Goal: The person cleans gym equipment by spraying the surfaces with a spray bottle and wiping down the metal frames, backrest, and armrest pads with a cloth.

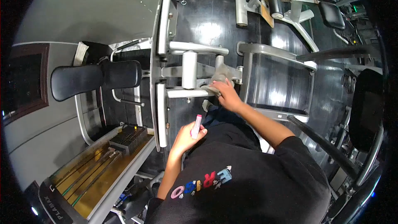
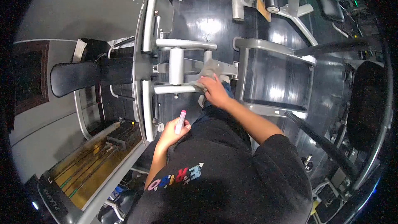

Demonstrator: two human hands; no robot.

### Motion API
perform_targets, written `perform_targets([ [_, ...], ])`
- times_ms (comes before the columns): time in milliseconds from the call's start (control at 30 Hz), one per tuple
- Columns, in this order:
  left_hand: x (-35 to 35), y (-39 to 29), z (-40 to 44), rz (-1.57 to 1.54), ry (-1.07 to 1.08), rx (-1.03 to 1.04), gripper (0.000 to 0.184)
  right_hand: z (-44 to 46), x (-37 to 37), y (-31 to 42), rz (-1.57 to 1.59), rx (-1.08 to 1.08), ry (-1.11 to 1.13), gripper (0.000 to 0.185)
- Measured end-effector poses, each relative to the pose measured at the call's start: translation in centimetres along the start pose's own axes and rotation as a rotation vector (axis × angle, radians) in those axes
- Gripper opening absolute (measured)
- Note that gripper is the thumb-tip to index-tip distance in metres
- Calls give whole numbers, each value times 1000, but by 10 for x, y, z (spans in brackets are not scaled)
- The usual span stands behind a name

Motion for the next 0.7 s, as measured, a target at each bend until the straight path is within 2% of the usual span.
perform_targets([
  [33, 3, -7, 5, 56, 30, 17, 28, -11, 5, -1, 153, 58, -113, 61],
  [67, 6, -14, 11, 113, 60, 36, 28, -20, 18, -2, 88, 73, -153, 64],
  [133, 10, -24, 21, 150, 78, 77, 29, -23, 18, 4, 79, 154, -284, 49],
  [300, 19, -49, 35, 219, 146, 119, 30, -8, 14, -26, 253, 192, -468, 55],
  [400, 22, -57, 39, 222, 163, 122, 30, 4, 5, -40, 299, 218, -535, 53],
  [600, 27, -47, 36, 236, 160, 140, 31, 7, 2, -58, 319, 279, -533, 41],
  [667, 27, -39, 36, 136, 138, 57, 31, 4, -4, -58, 315, 273, -539, 39],
  [700, 29, -42, 36, 57, 131, 94, 26, 3, -9, -59, 308, 263, -541, 39],
])
Point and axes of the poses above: each hand's wrist, its own z-axis towards the middle knuckle, its own x-axis out of the palm, y = z × x, the point moved 7 cm from there along z, towards the middle knuckle, and after that the axes turned 4 degrees about -x, right-handed, at the moved point
